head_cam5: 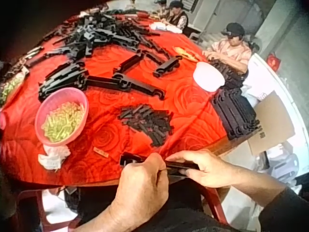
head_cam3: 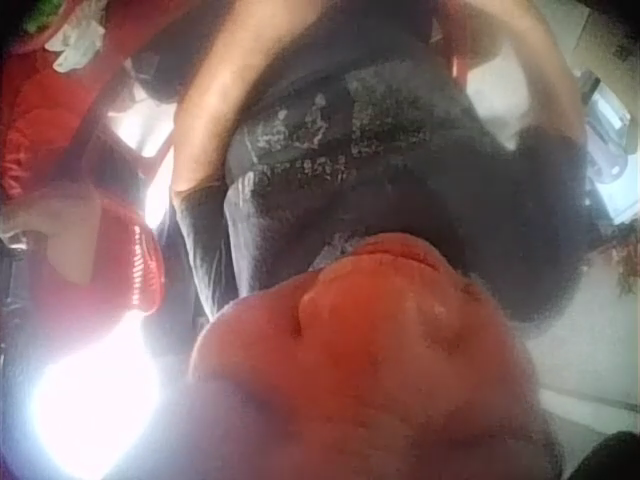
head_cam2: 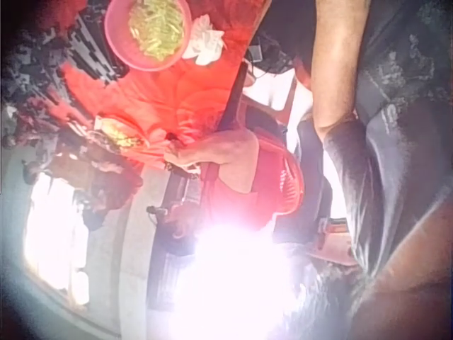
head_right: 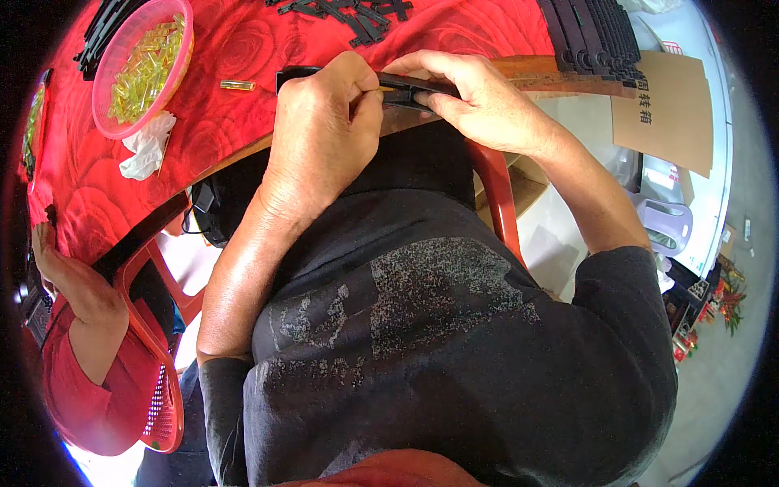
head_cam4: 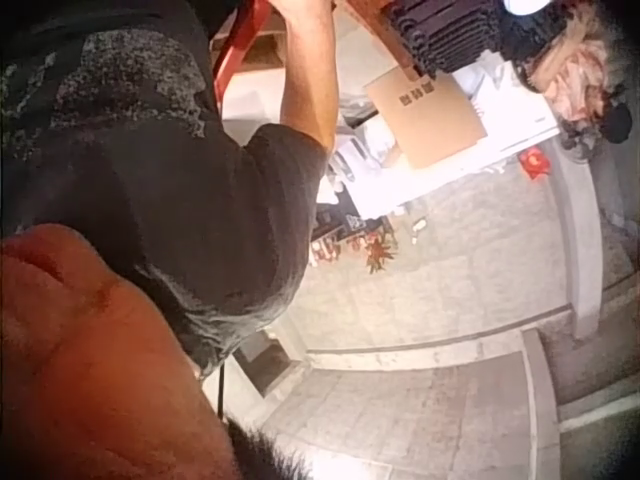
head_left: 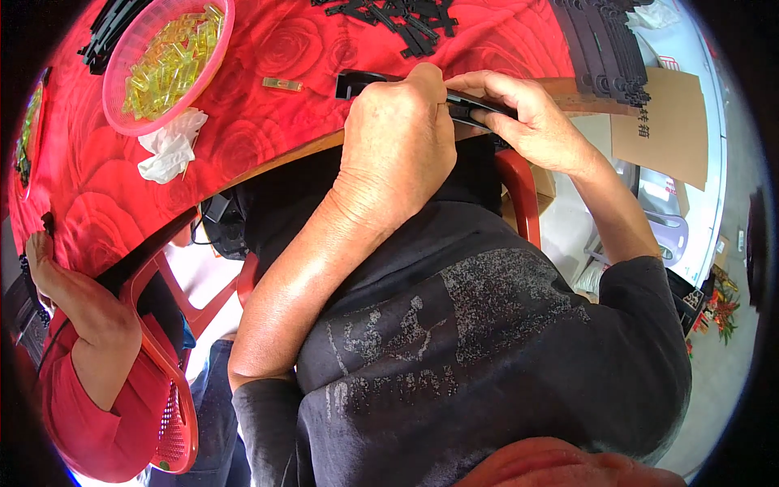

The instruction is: The person takes a yellow level vial from a bowl, inserts it into a black plastic frame, and presses it into place by hand.

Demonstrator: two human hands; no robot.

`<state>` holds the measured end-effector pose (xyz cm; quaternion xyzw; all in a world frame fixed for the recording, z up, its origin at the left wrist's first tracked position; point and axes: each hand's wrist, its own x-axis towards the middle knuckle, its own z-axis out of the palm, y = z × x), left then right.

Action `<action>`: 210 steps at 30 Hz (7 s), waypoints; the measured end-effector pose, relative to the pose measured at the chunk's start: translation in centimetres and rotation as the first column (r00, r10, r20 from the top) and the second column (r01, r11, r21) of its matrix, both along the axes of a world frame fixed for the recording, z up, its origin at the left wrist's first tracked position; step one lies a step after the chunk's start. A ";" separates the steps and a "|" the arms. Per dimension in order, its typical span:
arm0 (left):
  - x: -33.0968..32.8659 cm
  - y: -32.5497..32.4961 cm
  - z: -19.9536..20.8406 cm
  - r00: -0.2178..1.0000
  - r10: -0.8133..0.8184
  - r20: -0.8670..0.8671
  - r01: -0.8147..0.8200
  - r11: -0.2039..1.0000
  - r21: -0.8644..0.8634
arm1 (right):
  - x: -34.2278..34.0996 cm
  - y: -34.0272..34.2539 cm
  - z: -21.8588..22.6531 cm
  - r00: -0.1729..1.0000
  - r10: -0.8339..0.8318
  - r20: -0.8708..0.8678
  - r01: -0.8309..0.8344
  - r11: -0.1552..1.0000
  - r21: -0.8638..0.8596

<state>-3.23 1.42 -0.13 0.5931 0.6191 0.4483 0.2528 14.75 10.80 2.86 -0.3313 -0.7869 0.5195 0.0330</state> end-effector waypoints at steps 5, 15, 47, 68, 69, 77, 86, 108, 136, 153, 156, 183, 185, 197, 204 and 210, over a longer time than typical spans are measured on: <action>0.2 0.1 0.2 0.999 -0.035 -0.040 0.037 0.998 0.043 | 0.4 0.2 -0.4 0.999 0.033 -0.014 -0.031 0.995 0.094; 0.0 0.1 0.2 0.999 0.005 -0.045 -0.004 1.000 0.030 | -0.3 0.1 0.4 0.999 -0.024 -0.021 0.024 1.000 -0.018; -0.9 -1.6 -0.3 0.984 0.140 0.111 -0.138 0.990 -0.027 | 0.1 0.7 -1.8 0.949 -0.284 -0.137 0.298 0.950 0.093; -3.0 6.2 1.6 0.856 -0.341 -0.388 0.362 0.932 -0.021 | 0.5 0.7 -0.2 0.982 -0.161 -0.099 0.188 0.872 0.452; -2.8 6.4 1.9 0.831 -0.380 -0.406 0.364 0.924 -0.120 | 0.5 0.8 -0.1 0.982 -0.164 -0.097 0.190 0.872 0.452; -3.6 6.7 0.7 0.783 -0.478 -0.398 0.419 0.878 -0.229 | 0.0 1.3 -0.5 0.995 -0.078 -0.056 0.094 0.897 0.432; -4.2 6.0 1.3 0.733 -0.504 -0.457 0.389 0.862 -0.325 | -0.5 1.7 -2.4 0.991 -0.052 -0.120 0.095 0.915 0.392; -0.1 3.4 -2.1 0.707 0.056 0.705 -0.033 0.998 -0.046 | -1.3 -1.8 -2.5 0.929 -0.330 -0.170 0.324 0.944 -0.061; 1.7 3.5 -1.0 0.937 0.239 0.256 -0.197 0.964 -0.179 | -5.6 -4.3 -4.9 0.687 -0.636 -0.352 0.596 0.770 -0.228; 0.8 1.9 0.0 0.996 -0.043 -0.083 0.022 0.971 -0.239 | -1.3 -5.9 -4.5 0.596 -0.713 -0.369 0.491 0.687 -0.535; 1.5 1.3 0.2 0.992 -0.088 -0.086 0.064 0.967 -0.246 | -1.7 -4.3 -3.9 0.436 -0.745 -0.505 0.605 0.658 -0.448; 4.6 -1.7 -0.8 0.671 0.044 0.740 0.314 0.888 -0.337 | -3.5 -2.2 -2.5 0.322 -0.743 -0.586 0.565 0.648 -0.512; 4.8 -1.7 -0.9 0.643 0.049 0.764 0.322 0.888 -0.328 | -3.3 -2.3 -2.3 0.322 -0.740 -0.591 0.548 0.655 -0.521; 5.0 -1.8 0.1 0.550 0.073 0.832 0.319 0.902 -0.290 | -4.0 -3.3 -0.9 0.349 -0.720 -0.600 0.521 0.681 -0.514; 4.8 -2.0 0.8 0.573 0.066 0.817 0.372 0.867 -0.331 | -4.1 -4.4 -0.2 0.367 -0.736 -0.568 0.521 0.669 -0.530; 4.9 -2.2 1.3 0.568 0.072 0.820 0.378 0.862 -0.338 | -3.8 -4.9 -0.3 0.385 -0.692 -0.610 0.483 0.714 -0.507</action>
